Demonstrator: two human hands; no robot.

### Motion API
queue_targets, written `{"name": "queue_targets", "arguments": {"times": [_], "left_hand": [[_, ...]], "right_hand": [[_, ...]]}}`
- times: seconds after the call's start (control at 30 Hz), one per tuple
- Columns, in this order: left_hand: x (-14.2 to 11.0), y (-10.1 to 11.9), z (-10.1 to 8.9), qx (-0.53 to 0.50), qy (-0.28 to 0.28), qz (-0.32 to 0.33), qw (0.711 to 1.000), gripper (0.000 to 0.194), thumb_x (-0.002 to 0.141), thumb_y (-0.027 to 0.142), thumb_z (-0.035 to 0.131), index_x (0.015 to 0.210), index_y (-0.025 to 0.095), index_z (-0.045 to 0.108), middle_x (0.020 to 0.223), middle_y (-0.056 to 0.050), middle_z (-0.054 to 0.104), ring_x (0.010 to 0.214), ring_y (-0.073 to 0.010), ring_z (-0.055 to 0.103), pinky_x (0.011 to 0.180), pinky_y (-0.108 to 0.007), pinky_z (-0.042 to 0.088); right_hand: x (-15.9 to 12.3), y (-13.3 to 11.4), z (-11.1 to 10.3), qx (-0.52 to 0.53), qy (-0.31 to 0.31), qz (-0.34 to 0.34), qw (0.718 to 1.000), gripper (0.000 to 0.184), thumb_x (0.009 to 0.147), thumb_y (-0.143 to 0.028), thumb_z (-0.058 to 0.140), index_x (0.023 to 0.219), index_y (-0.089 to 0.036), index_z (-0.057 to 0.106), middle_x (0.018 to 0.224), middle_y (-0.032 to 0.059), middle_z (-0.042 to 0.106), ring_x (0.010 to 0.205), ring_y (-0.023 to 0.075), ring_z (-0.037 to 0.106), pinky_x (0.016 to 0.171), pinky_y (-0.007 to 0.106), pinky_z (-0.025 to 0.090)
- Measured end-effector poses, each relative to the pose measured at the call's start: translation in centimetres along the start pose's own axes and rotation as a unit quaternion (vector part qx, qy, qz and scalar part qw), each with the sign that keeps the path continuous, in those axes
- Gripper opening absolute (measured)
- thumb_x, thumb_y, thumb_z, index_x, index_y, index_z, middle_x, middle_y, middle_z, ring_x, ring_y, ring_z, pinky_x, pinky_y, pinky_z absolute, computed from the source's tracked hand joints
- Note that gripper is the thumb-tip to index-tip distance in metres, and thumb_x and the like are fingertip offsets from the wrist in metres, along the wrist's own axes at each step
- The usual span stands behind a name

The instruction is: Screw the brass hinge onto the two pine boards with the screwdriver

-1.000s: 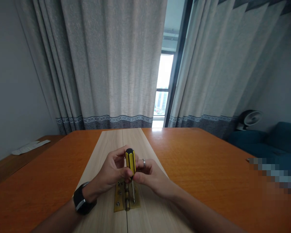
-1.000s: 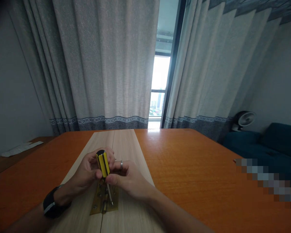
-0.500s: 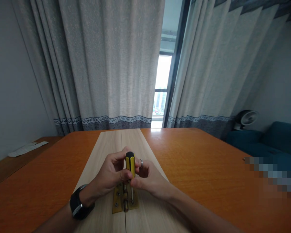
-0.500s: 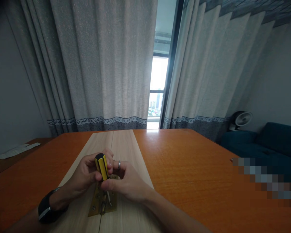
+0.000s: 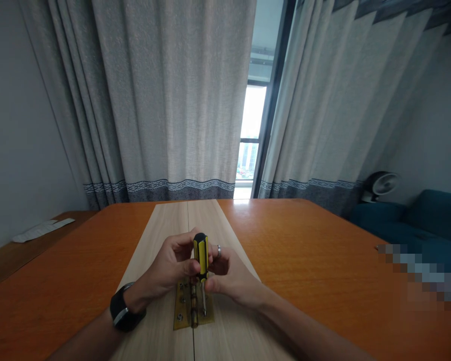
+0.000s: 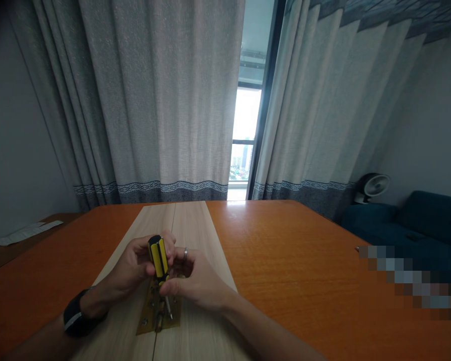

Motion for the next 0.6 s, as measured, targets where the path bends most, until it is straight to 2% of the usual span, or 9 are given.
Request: {"name": "queue_targets", "arguments": {"times": [0.1, 0.23, 0.3, 0.37, 0.47, 0.6], "left_hand": [[0.0, 0.2, 0.3, -0.009, -0.010, 0.011, 1.000, 0.043, 0.069, 0.049, 0.086, 0.081, 0.013, 0.066, 0.080, -0.002, 0.055, 0.074, -0.0120, 0.053, 0.069, -0.022, 0.046], [-0.5, -0.4, -0.2, -0.017, -0.010, -0.019, 1.000, 0.048, 0.078, 0.060, 0.074, 0.095, 0.016, 0.068, 0.088, -0.004, 0.057, 0.076, -0.0133, 0.053, 0.068, -0.023, 0.046], [-0.7, -0.6, -0.5, -0.015, -0.007, -0.032, 0.999, 0.043, 0.084, 0.057, 0.070, 0.098, 0.016, 0.069, 0.093, -0.006, 0.057, 0.078, -0.0138, 0.054, 0.066, -0.022, 0.046], [-0.8, -0.5, -0.5, -0.010, -0.019, -0.034, 0.999, 0.037, 0.083, 0.050, 0.073, 0.093, 0.015, 0.071, 0.092, -0.005, 0.054, 0.075, -0.0121, 0.053, 0.063, -0.020, 0.044], [-0.5, -0.4, 0.0, -0.012, -0.042, -0.030, 0.999, 0.038, 0.077, 0.049, 0.080, 0.087, 0.014, 0.069, 0.088, -0.002, 0.050, 0.069, -0.0090, 0.049, 0.058, -0.019, 0.041], [0.0, -0.1, -0.4, -0.015, -0.002, -0.010, 1.000, 0.041, 0.067, 0.045, 0.088, 0.081, 0.014, 0.065, 0.081, 0.000, 0.048, 0.071, -0.0099, 0.050, 0.062, -0.019, 0.043]], "right_hand": [[0.0, 0.1, -0.7, -0.011, 0.033, 0.000, 0.999, 0.043, 0.060, -0.044, 0.091, 0.080, -0.018, 0.064, 0.081, -0.0003, 0.062, 0.076, 0.0119, 0.055, 0.072, 0.025, 0.044], [0.0, 0.1, -0.2, -0.023, -0.016, -0.004, 1.000, 0.033, 0.079, -0.048, 0.077, 0.085, -0.016, 0.072, 0.076, 0.0013, 0.064, 0.073, 0.0137, 0.058, 0.077, 0.029, 0.047], [-0.1, -0.2, -0.2, -0.036, -0.026, -0.014, 0.999, 0.035, 0.086, -0.050, 0.070, 0.085, -0.016, 0.075, 0.073, 0.0012, 0.063, 0.071, 0.0136, 0.057, 0.080, 0.030, 0.046], [-0.2, -0.5, -0.3, -0.057, -0.025, -0.024, 0.998, 0.037, 0.088, -0.051, 0.066, 0.085, -0.016, 0.076, 0.074, 0.0011, 0.063, 0.071, 0.0132, 0.055, 0.079, 0.029, 0.045], [-0.3, -0.8, 0.3, -0.073, -0.035, -0.037, 0.996, 0.039, 0.083, -0.053, 0.072, 0.095, -0.017, 0.075, 0.081, 0.0020, 0.065, 0.077, 0.0143, 0.057, 0.078, 0.028, 0.045], [-0.2, -1.5, -0.4, -0.074, 0.029, -0.071, 0.994, 0.039, 0.068, -0.049, 0.086, 0.088, -0.018, 0.072, 0.084, 0.0021, 0.067, 0.080, 0.0145, 0.059, 0.080, 0.029, 0.046]]}}
Point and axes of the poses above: each hand's wrist, its own x-axis towards the middle knuckle, its own z-axis out of the palm, y = z × x, the point moved 10 cm from there along x, towards the middle knuckle
